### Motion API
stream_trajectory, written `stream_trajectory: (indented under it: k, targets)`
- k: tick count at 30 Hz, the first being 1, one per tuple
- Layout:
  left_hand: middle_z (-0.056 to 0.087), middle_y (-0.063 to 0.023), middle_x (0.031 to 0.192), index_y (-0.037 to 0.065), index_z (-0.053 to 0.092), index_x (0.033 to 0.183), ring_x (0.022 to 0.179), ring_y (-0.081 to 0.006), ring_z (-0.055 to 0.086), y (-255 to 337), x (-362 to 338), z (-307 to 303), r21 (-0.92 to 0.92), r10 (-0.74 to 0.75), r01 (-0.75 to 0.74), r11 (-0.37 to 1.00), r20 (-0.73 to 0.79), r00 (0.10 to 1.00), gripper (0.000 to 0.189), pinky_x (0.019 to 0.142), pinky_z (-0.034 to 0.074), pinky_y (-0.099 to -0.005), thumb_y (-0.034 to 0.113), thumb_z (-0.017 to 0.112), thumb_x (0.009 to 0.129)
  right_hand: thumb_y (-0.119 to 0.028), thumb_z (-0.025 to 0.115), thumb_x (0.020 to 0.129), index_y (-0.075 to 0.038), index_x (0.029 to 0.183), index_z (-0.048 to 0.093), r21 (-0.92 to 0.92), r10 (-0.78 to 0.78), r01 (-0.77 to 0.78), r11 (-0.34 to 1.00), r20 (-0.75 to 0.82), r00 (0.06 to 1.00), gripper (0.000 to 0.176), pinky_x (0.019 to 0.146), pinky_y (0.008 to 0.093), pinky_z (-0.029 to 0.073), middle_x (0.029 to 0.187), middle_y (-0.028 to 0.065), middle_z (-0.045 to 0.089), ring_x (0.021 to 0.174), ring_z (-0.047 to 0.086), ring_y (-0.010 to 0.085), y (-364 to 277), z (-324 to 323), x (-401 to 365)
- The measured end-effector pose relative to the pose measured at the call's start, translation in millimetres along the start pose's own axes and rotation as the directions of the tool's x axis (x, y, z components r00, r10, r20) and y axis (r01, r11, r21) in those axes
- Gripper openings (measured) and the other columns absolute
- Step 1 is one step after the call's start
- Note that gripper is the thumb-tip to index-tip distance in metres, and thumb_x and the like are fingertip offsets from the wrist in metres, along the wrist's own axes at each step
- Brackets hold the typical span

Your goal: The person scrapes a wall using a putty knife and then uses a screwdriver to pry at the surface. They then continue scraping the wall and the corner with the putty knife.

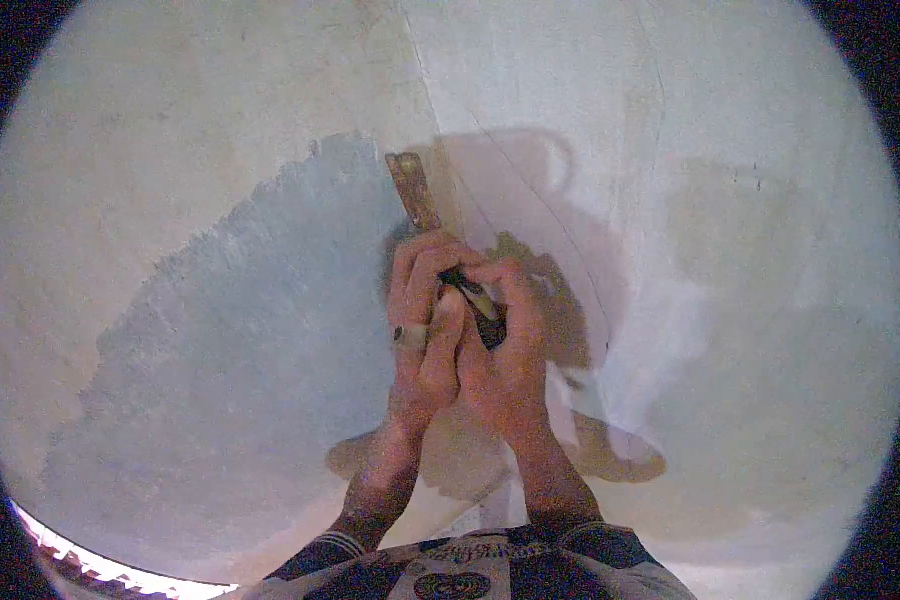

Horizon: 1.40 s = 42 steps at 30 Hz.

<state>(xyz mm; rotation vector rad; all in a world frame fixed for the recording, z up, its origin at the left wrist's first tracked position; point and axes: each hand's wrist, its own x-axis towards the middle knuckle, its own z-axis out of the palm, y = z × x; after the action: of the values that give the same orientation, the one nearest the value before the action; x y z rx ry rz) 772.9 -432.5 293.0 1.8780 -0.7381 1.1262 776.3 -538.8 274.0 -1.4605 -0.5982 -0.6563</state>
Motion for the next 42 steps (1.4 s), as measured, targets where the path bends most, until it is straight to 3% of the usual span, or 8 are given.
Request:
stream_trajectory:
  k: [3,6,9,15,17,23,29,42]
  targets:
    - [0.053,-0.0223,0.112,-0.001,0.058,0.115,0.107,-0.0404,0.053,-0.4,-16.8,-1.4,0.026,0.005,-0.005,1.0,0.024,1.0,0.031,0.096,0.043,-0.0485,0.02,0.048,0.095,-0.008,0.059,0.093,-0.004,0.105,0.054,0.075,0.082,-0.087,0.993,0.058,0.995,0.015,0.086,0.0305,0.046,0.099,0.0064,0.058,0.095,0.054,0.0141,-5.0,-7.7,-13.4]
    - [0.053,-0.0224,0.113,0.0,0.058,0.116,0.106,-0.0401,0.054,-1.6,-20.1,5.5,0.04,-0.026,0.028,0.999,-0.046,0.999,0.031,0.093,0.044,-0.0481,0.019,0.048,0.094,-0.007,0.06,0.091,-0.004,0.105,0.054,0.059,0.005,-0.007,0.998,0.036,0.999,0.015,0.086,0.0305,0.046,0.099,0.0063,0.059,0.095,0.054,0.0135,6.9,-4.8,-12.2]
    - [0.054,-0.0225,0.113,0.0,0.059,0.114,0.102,-0.0395,0.055,6.5,-5.3,8.1,0.06,-0.007,0.01,0.998,-0.043,0.999,0.03,0.091,0.045,-0.0463,0.019,0.048,0.094,-0.007,0.06,0.092,-0.004,0.106,0.054,0.119,0.178,-0.187,0.975,0.08,0.981,0.016,0.088,0.0312,0.046,0.101,0.0069,0.058,0.098,0.054,0.014,-7.9,-15.1,-5.2]
    - [0.058,-0.0204,0.105,0.0,0.062,0.107,0.096,-0.0383,0.057,-7.8,-4.3,12.8,0.022,0.031,-0.028,0.999,-0.117,0.993,0.024,0.089,0.046,-0.046,0.014,0.048,0.094,-0.014,0.058,0.093,-0.004,0.111,0.055,-0.047,-0.018,0.019,0.999,0.029,0.999,0.02,0.089,0.0364,0.048,0.102,0.014,0.062,0.097,0.061,0.0239,13.1,-7.5,-1.4]
    - [0.059,-0.0196,0.104,0.0,0.062,0.105,0.096,-0.0373,0.058,2.9,-4.3,8.6,0.042,0.033,-0.03,0.999,-0.083,0.996,0.022,0.087,0.047,-0.0463,0.013,0.048,0.094,-0.013,0.059,0.093,-0.004,0.111,0.055,0.027,0.051,-0.052,0.998,0.038,0.998,0.021,0.089,0.0365,0.048,0.103,0.0136,0.063,0.098,0.061,0.0233,0.8,-10.5,-6.8]
    - [0.06,-0.0189,0.102,-0.001,0.062,0.103,0.095,-0.0364,0.058,-37.3,-40.8,-71.1,0.036,-0.045,0.05,0.998,-0.117,0.992,0.02,0.086,0.047,-0.0448,0.012,0.048,0.095,-0.008,0.059,0.093,-0.003,0.107,0.054,0.099,0.081,-0.088,0.991,0.079,0.994,0.015,0.089,0.0314,0.045,0.103,0.0076,0.06,0.099,0.054,0.0148,4.1,82.9,-36.2]
    - [0.06,-0.0193,0.102,-0.002,0.062,0.103,0.094,-0.0378,0.058,5.6,-20.2,-11.4,0.09,-0.032,0.043,0.995,-0.121,0.992,0.021,0.084,0.048,-0.0431,0.01,0.046,0.096,-0.011,0.062,0.092,-0.002,0.11,0.057,0.087,0.078,-0.093,0.992,0.161,0.984,0.021,0.088,0.034,0.048,0.104,0.0119,0.064,0.098,0.061,0.02,-2.6,-1.0,-16.5]
    - [0.063,-0.0173,0.099,-0.001,0.064,0.096,0.091,-0.0344,0.061,1.3,-6.6,-4.2,0.052,-0.049,0.06,0.997,-0.176,0.983,0.018,0.083,0.05,-0.0405,0.008,0.048,0.095,-0.012,0.065,0.091,-0.002,0.111,0.06,0.022,-0.028,0.025,0.999,0.114,0.993,0.023,0.084,0.0362,0.052,0.099,0.0159,0.066,0.094,0.067,0.0253,-3.3,-2.1,-6.8]
